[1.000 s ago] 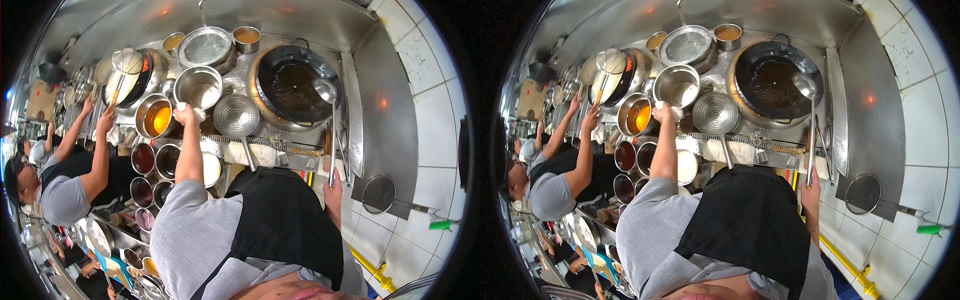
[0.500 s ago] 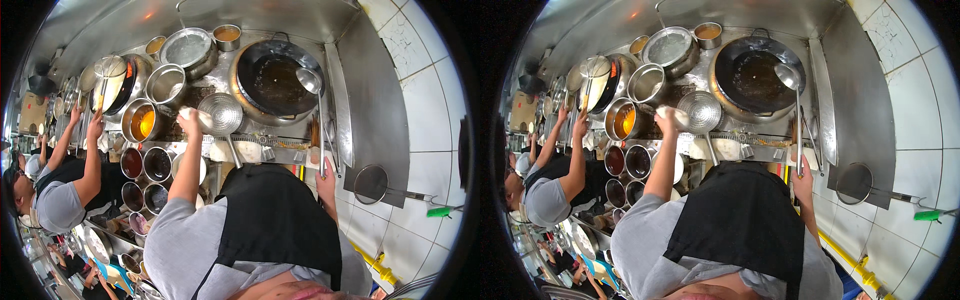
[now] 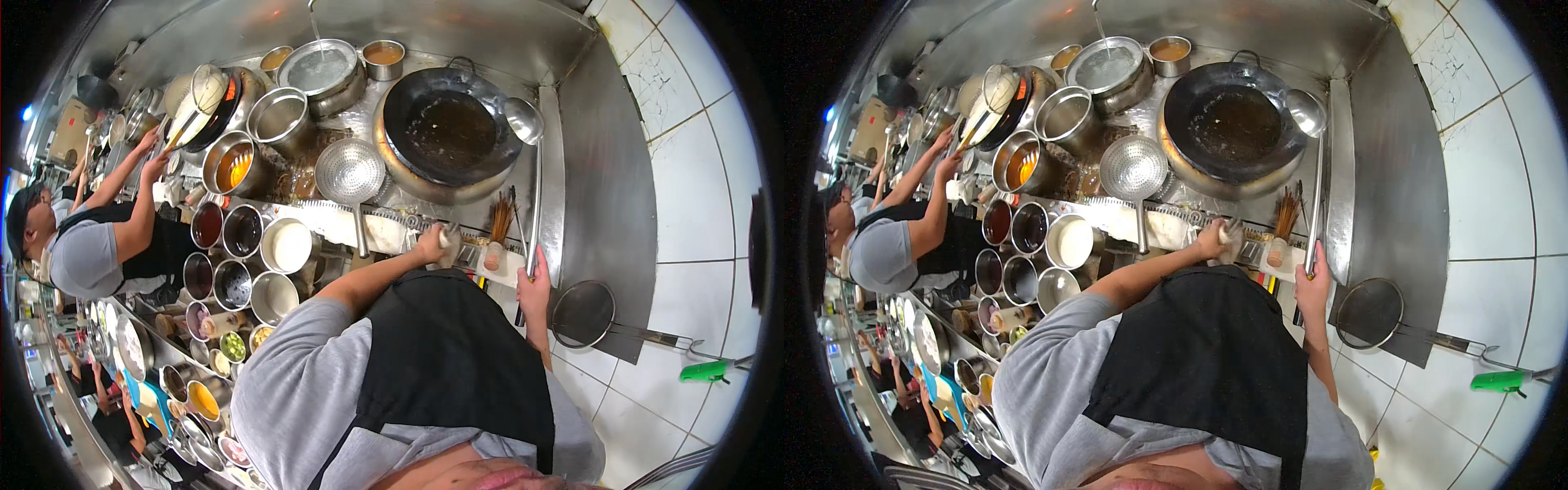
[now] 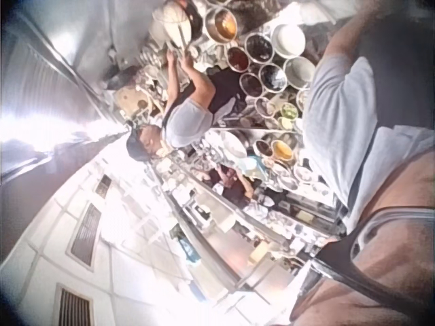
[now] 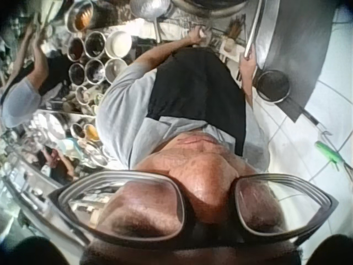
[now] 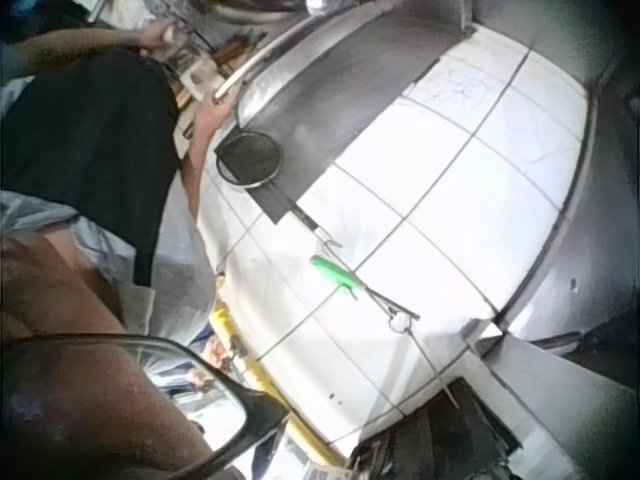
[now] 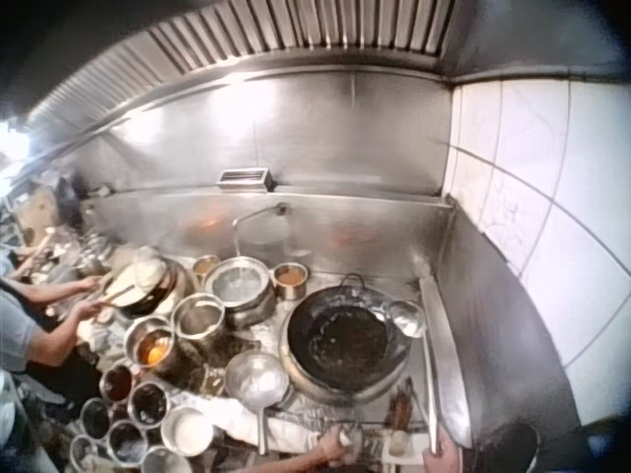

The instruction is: Cooking ingredients in a wok at a professional kitchen station using a ladle.

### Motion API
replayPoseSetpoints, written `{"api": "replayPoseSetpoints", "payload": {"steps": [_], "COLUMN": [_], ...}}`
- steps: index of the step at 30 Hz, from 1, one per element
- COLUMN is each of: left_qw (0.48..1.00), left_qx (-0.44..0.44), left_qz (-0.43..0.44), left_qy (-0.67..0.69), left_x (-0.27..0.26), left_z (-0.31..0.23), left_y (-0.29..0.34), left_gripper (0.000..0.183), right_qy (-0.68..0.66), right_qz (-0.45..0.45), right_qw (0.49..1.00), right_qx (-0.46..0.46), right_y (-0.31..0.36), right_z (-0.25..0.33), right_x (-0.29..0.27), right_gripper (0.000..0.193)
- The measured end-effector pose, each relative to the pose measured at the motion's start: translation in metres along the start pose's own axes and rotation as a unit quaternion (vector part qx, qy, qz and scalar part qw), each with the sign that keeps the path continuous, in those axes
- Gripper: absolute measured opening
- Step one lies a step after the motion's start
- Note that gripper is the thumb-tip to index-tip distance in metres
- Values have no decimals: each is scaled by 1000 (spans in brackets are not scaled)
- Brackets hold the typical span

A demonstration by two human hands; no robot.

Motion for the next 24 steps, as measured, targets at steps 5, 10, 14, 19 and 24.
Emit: {"api": "replayPoseSetpoints", "payload": {"steps": [5,10,14,19,24], "left_qw": [979,893,903,895,893], "left_qx": [12,284,138,178,178], "left_qz": [-143,-240,-74,-96,-131], "left_qy": [-147,-255,-400,-397,-391], "left_x": [-19,-59,-64,-46,-48], "left_z": [-62,-189,-158,-165,-156], "left_y": [21,-2,-57,-63,-67], "left_gripper": [70,39,22,27,25], "right_qy": [-5,-20,-14,52,131], "right_qz": [7,-4,-9,-36,-53], "right_qw": [1000,1000,1000,998,989], "right_qx": [8,2,20,-7,-51], "right_y": [0,-5,-22,-55,-50], "right_z": [-21,-50,-76,-150,-136], "right_x": [-26,-35,-32,-23,-6], "right_gripper": [65,65,66,66,62]}}
Point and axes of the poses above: each hand's wrist, its own y-axis away from the middle knuckle, its own x-axis out of the palm, z = x × y, the point moved 7 cm from there along -y, towards the middle knuckle, and after that the axes turned 11 degrees about y, right-handed, at the moved point
